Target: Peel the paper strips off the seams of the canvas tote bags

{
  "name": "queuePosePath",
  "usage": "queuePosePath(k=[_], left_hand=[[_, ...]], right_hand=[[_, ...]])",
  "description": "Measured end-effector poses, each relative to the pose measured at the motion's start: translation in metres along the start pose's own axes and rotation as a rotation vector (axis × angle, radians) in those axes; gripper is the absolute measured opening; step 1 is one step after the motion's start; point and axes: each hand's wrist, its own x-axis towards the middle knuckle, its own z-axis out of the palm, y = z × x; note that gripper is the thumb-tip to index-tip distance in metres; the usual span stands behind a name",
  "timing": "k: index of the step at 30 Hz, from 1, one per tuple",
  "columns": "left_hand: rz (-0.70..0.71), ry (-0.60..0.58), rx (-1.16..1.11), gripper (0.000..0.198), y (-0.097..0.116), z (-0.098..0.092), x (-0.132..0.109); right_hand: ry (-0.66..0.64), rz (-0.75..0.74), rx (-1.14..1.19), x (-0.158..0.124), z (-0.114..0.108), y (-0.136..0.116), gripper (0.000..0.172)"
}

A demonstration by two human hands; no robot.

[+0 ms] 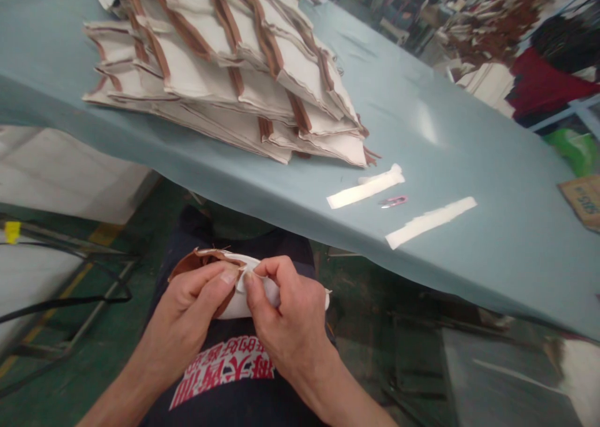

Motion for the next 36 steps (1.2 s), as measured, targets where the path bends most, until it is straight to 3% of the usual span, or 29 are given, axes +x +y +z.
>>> queuePosePath(k=[4,10,17,23,27,32,36], left_hand=[[0.008,-0.006,0.032,0.030,0.006,0.002,0.001],[0.073,0.088,0.129,0.028,0.023,0.010,0.004],[0.141,0.134,0.150,0.029,0.025,0.014,0.006],[0.185,0.160,0.236,0.032,0.023,0.017,0.004],[0.232,0.177,0.288,0.033,0.021,0.017,0.002],[0.113,0.050,0.262,0.032,0.011,0.016,-0.006],[-0.022,0.114,0.173,0.030,0.008,0.020,-0.013]], right_hand=[[0.014,-0.008,-0.030,-0.001,0.002,0.000,0.029],[-0.025,0.070,0.026,-0.005,0.004,0.003,0.021],[-0.214,0.361,0.221,0.003,-0.004,0.000,0.026],[-0.342,0.504,0.355,0.007,-0.007,0.003,0.029],[-0.471,0.660,0.632,0.011,-0.003,0.015,0.030],[-0.676,0.785,0.958,0.015,0.007,0.040,0.040],[-0.778,0.786,0.949,0.017,0.010,0.049,0.042]])
